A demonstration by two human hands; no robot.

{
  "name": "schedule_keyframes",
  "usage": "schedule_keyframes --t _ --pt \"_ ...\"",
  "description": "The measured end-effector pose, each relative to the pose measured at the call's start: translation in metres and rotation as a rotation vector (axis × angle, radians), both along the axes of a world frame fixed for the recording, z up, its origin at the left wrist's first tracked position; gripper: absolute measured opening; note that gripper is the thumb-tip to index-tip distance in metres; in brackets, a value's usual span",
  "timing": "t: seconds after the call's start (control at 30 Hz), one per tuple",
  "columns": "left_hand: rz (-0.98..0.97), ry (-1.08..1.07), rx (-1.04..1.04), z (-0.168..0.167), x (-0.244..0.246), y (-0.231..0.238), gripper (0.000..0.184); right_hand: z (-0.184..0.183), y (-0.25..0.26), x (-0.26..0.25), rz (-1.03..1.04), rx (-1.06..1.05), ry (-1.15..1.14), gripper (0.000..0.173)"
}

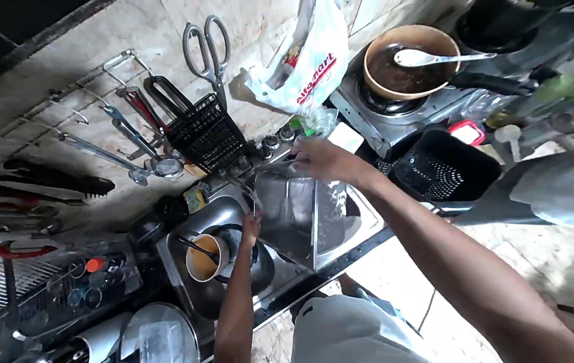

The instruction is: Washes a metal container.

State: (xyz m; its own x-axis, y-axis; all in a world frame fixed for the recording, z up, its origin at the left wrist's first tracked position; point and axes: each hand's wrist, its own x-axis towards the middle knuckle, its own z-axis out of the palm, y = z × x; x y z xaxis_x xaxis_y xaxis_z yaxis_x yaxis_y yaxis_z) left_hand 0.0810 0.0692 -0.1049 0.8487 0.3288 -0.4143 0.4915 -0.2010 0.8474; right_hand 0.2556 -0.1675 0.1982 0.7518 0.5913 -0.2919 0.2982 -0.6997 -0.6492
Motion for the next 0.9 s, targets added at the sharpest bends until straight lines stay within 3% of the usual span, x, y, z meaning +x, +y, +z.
schedule_keyframes --t 0.07,0.13,0.2,0.27,0.33,0.4,0.53,0.6,0.7,0.8,0.9 --pt "0.045 0.024 -0.015 0.007 -0.018 -0.009 0.043 0.002 -0.018 -0.051 -0.212 0.084 -0.169 0.056" --pt "0.101 0.018 -0.058 0.013 -0.03 -0.02 0.042 -0.006 -0.021 -0.094 -0.377 -0.023 -0.252 0.071" --pt "0.162 0.034 -0.133 0.017 -0.037 -0.033 0.043 -0.011 -0.017 -0.13 -0.42 -0.216 -0.203 0.063" --pt "0.199 0.089 -0.191 0.023 -0.04 -0.047 0.047 -0.011 -0.01 -0.145 -0.387 -0.299 -0.168 0.041" --pt "0.214 0.133 -0.19 0.022 -0.043 -0.057 0.05 -0.009 -0.002 -0.141 -0.352 -0.314 -0.149 0.028" --pt "0.183 0.094 -0.156 0.015 -0.039 -0.062 0.052 -0.007 0.003 -0.126 -0.31 -0.262 -0.094 0.026" --pt "0.067 -0.1 -0.006 -0.007 -0.01 -0.054 0.088 0.002 0.012 -0.101 -0.212 -0.199 -0.074 0.019" --pt "0.036 -0.185 0.122 -0.018 0.013 -0.045 0.096 0.013 0.016 -0.091 -0.171 -0.211 -0.063 0.018" --pt "-0.043 -0.199 0.276 -0.011 0.04 -0.033 0.083 0.021 0.014 -0.072 -0.139 -0.172 -0.012 0.017" --pt "-0.128 -0.129 0.241 0.007 0.052 -0.028 0.063 0.021 0.018 -0.029 -0.134 -0.178 0.11 0.024" --pt "-0.105 -0.098 0.179 0.006 0.039 -0.029 0.054 0.017 0.014 -0.008 -0.236 -0.039 0.052 0.029"
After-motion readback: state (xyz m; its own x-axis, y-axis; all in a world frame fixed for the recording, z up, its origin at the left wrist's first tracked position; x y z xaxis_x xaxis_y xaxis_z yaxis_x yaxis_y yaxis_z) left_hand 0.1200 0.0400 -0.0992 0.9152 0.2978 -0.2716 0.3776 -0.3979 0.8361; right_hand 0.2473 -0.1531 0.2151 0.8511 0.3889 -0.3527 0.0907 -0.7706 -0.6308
